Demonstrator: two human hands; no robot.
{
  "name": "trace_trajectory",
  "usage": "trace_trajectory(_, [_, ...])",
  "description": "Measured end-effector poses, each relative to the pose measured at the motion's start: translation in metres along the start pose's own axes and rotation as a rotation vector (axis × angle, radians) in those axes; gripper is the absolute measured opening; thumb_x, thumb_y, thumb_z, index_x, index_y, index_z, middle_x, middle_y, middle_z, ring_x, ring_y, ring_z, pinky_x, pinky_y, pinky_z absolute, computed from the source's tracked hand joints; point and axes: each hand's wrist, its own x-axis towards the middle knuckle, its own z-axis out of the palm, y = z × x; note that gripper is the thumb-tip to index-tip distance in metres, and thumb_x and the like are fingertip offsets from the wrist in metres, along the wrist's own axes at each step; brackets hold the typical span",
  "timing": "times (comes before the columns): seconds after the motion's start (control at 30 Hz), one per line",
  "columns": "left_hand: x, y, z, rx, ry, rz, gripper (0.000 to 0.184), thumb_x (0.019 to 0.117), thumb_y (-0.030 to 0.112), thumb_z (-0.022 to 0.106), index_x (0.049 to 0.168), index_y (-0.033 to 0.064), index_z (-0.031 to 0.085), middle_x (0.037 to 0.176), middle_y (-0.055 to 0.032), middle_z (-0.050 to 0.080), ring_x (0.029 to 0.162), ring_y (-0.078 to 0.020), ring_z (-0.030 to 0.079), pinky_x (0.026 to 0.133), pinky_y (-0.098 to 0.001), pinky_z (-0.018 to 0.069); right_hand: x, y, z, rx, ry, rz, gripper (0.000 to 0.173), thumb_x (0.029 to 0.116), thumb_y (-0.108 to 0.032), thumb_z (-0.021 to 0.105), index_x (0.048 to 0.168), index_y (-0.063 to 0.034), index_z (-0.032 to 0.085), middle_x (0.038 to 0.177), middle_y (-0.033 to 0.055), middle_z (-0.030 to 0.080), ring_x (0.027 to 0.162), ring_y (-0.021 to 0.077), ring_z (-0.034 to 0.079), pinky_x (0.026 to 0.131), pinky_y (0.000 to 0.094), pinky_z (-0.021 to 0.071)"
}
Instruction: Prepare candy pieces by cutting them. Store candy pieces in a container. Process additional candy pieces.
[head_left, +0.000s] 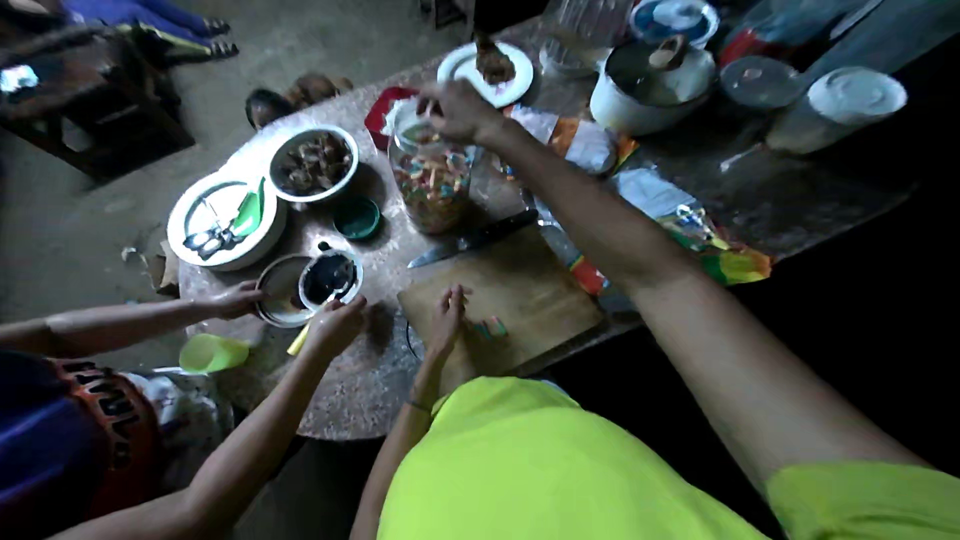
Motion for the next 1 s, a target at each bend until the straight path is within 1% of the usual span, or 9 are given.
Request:
trace_trajectory(0.13, [0.005, -0.009, -0.012, -0.384, 0.075, -0.077, 0.038, 0.1126, 0.026, 0.028, 0.101, 0.0101, 0.06, 0.062, 0.0106, 0.047, 0.052, 0.0014, 0.044, 0.053, -0.0168, 0.0425, -0.092, -0.009, 0.04, 0.115, 0.217, -0.055, 0.026, 0.1005, -0.009, 0.056, 0.12, 0.0033, 0.068, 0.114, 0.0227, 0.069, 0.105, 0.0342, 0.068, 0.097, 0.0493, 0.0524])
trace_trajectory(0.23, [-0.001, -0.003, -0.023, -0.658, 0.038, -0.244, 0.043, 0.1134, 0.035, 0.02, 0.091, 0.0177, 0.052, 0.063, 0.0082, 0.049, 0.052, -0.0031, 0.047, 0.053, -0.0187, 0.045, -0.191, 0.015, 0.1, 0.112, -0.202, 0.14, 0.027, 0.0956, -0.013, 0.071, 0.116, 0.0035, 0.068, 0.107, 0.0236, 0.07, 0.1, 0.039, 0.069, 0.092, 0.0569, 0.0551])
trace_trajectory(0.33, [-0.009, -0.003, -0.028, -0.807, 0.028, -0.34, 0.048, 0.1127, 0.032, 0.019, 0.082, 0.0168, 0.053, 0.073, 0.003, 0.058, 0.067, -0.0093, 0.06, 0.067, -0.0238, 0.0533, -0.256, 0.027, 0.157, 0.171, -0.514, 0.452, 0.057, 0.0926, -0.026, 0.078, 0.14, -0.0029, 0.058, 0.133, 0.0307, 0.058, 0.121, 0.0465, 0.059, 0.104, 0.0611, 0.0471])
trace_trajectory(0.43, [-0.017, -0.003, -0.027, -0.804, 0.029, -0.398, 0.048, 0.1122, 0.027, 0.019, 0.093, 0.0103, 0.06, 0.089, -0.0053, 0.07, 0.084, -0.0168, 0.07, 0.077, -0.0303, 0.0589, -0.286, 0.019, 0.19, 0.169, -0.352, 0.511, 0.046, 0.0941, -0.022, 0.074, 0.139, -0.0137, 0.064, 0.138, 0.0301, 0.052, 0.121, 0.0442, 0.058, 0.103, 0.0546, 0.0491])
trace_trajectory(0.57, [-0.021, -0.008, -0.026, -0.842, 0.062, -0.478, 0.039, 0.1127, 0.027, 0.023, 0.112, 0.0081, 0.058, 0.111, -0.011, 0.072, 0.106, -0.0238, 0.071, 0.091, -0.0377, 0.0577, -0.296, 0.022, 0.198, 0.265, -0.186, 0.457, 0.031, 0.0977, -0.009, 0.065, 0.127, -0.0002, 0.067, 0.125, 0.0263, 0.062, 0.112, 0.0373, 0.065, 0.098, 0.0466, 0.0536])
trace_trajectory(0.67, [-0.025, -0.007, -0.027, -0.878, 0.099, -0.508, 0.038, 0.1129, 0.027, 0.024, 0.124, 0.0065, 0.054, 0.12, -0.0139, 0.069, 0.11, -0.0256, 0.07, 0.093, -0.039, 0.0568, -0.296, 0.023, 0.197, 0.273, -0.115, 0.485, 0.027, 0.099, -0.008, 0.061, 0.121, 0.0075, 0.064, 0.115, 0.0255, 0.068, 0.106, 0.0377, 0.067, 0.095, 0.0478, 0.0545])
trace_trajectory(0.73, [-0.027, -0.009, -0.029, -0.911, 0.108, -0.522, 0.04, 0.113, 0.029, 0.023, 0.132, 0.0066, 0.051, 0.126, -0.0147, 0.067, 0.112, -0.0261, 0.069, 0.094, -0.0393, 0.0567, -0.293, 0.018, 0.192, 0.267, -0.103, 0.529, 0.031, 0.1022, -0.007, 0.056, 0.128, 0.0088, 0.06, 0.115, 0.0282, 0.067, 0.11, 0.0428, 0.066, 0.1, 0.0532, 0.0508])
trace_trajectory(0.83, [-0.03, -0.014, -0.035, -0.966, 0.133, -0.517, 0.043, 0.1127, 0.03, 0.022, 0.137, 0.0067, 0.049, 0.129, -0.0161, 0.066, 0.113, -0.0281, 0.069, 0.095, -0.0412, 0.0566, -0.289, 0.018, 0.194, 0.29, -0.082, 0.539, 0.036, 0.1026, -0.004, 0.047, 0.134, -0.0001, 0.064, 0.126, 0.0282, 0.063, 0.116, 0.0417, 0.063, 0.102, 0.0515, 0.0502])
trace_trajectory(1.0, [-0.037, -0.019, -0.044, -0.993, 0.148, -0.475, 0.039, 0.1125, 0.03, 0.026, 0.14, 0.0097, 0.046, 0.134, -0.0163, 0.063, 0.116, -0.0302, 0.067, 0.097, -0.0432, 0.056, -0.28, 0.005, 0.204, 0.298, -0.163, 0.519, 0.038, 0.0975, -0.019, 0.07, 0.126, 0.0056, 0.066, 0.129, 0.03, 0.06, 0.12, 0.0418, 0.06, 0.106, 0.0498, 0.0485])
